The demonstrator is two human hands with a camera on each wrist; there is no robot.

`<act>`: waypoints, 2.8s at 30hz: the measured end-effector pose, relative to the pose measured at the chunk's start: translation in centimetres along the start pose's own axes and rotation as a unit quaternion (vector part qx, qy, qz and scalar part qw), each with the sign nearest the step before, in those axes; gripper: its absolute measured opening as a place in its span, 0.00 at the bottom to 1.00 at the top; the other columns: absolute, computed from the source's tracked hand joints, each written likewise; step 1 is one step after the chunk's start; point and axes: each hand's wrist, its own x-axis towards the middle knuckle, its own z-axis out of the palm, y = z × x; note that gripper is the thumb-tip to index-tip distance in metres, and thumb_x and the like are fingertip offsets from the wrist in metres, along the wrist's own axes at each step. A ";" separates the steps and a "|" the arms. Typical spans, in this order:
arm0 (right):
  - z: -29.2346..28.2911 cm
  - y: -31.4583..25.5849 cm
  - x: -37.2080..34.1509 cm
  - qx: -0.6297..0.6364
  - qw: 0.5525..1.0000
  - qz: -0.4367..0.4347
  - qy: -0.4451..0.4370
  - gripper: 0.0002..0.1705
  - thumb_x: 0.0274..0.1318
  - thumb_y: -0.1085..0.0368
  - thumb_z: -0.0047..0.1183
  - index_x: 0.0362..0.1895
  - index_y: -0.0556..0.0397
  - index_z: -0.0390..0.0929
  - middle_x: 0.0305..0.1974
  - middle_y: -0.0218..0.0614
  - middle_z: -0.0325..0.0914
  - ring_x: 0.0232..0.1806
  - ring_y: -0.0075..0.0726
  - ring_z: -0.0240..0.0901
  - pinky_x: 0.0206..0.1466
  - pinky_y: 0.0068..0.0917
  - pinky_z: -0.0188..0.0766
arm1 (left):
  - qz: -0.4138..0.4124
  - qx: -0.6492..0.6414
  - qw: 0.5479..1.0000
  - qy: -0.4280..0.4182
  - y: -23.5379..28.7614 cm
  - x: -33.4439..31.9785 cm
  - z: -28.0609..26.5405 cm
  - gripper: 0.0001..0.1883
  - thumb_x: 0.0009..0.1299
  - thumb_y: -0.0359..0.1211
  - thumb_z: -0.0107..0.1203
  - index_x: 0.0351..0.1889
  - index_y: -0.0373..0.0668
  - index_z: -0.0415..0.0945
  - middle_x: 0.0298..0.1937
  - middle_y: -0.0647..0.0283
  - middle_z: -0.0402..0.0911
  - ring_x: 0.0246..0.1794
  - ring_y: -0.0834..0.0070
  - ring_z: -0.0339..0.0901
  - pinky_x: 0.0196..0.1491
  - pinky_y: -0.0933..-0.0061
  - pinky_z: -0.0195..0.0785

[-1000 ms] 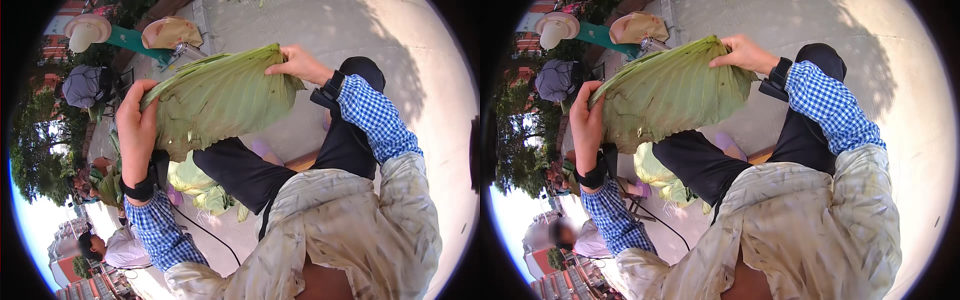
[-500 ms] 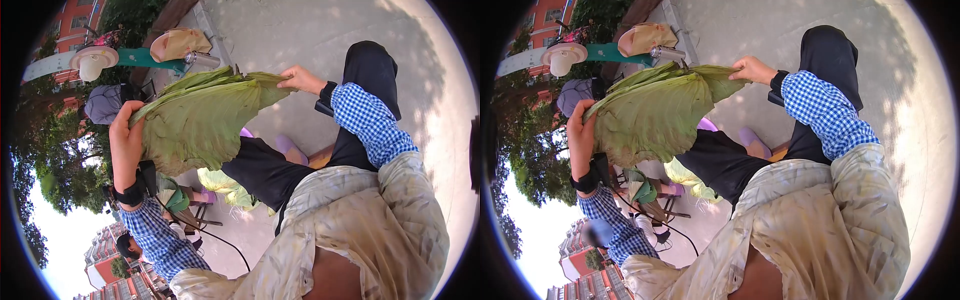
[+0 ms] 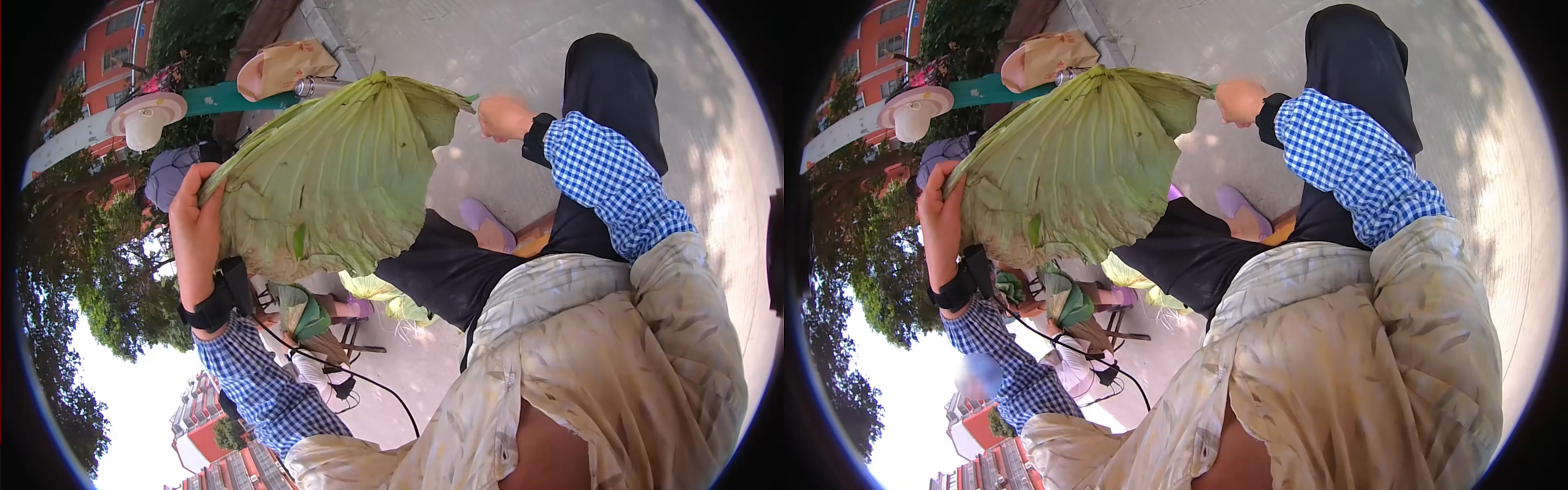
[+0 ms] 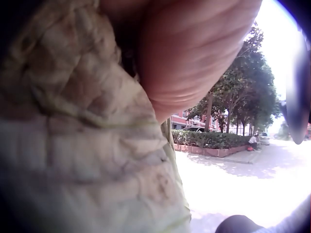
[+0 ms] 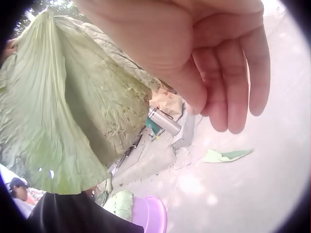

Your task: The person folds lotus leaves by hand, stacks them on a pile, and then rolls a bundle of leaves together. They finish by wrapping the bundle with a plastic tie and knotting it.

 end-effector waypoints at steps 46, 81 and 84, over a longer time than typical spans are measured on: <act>-1.5 8.9 -0.6 0.222 0.962 0.130 0.086 0.08 0.61 0.58 0.55 0.36 0.48 0.76 0.31 0.28 0.79 0.33 0.22 0.76 0.38 0.20 0.71 | -0.471 -0.264 0.648 0.538 -39.7 -32.5 24.1 0.07 0.66 0.28 0.58 0.37 0.34 0.75 0.30 0.65 0.78 0.28 0.79 0.71 0.33 0.73 0.65; 2.3 7.8 -1.5 0.154 0.968 0.199 -0.019 0.11 0.64 0.56 0.52 0.38 0.49 0.76 0.30 0.29 0.78 0.32 0.26 0.77 0.37 0.23 0.74 | -0.653 -0.136 0.642 0.378 -10.4 -37.4 48.8 0.11 0.68 0.30 0.53 0.47 0.38 0.69 0.35 0.54 0.76 0.34 0.55 0.77 0.37 0.57 0.68; 2.7 7.8 -1.3 0.145 0.970 0.192 -0.027 0.11 0.64 0.55 0.51 0.38 0.49 0.76 0.29 0.29 0.78 0.32 0.26 0.77 0.37 0.23 0.74 | -0.703 0.139 0.569 0.403 -13.9 -40.5 49.1 0.20 0.67 0.43 0.57 0.46 0.36 0.71 0.39 0.51 0.77 0.41 0.52 0.76 0.46 0.54 0.66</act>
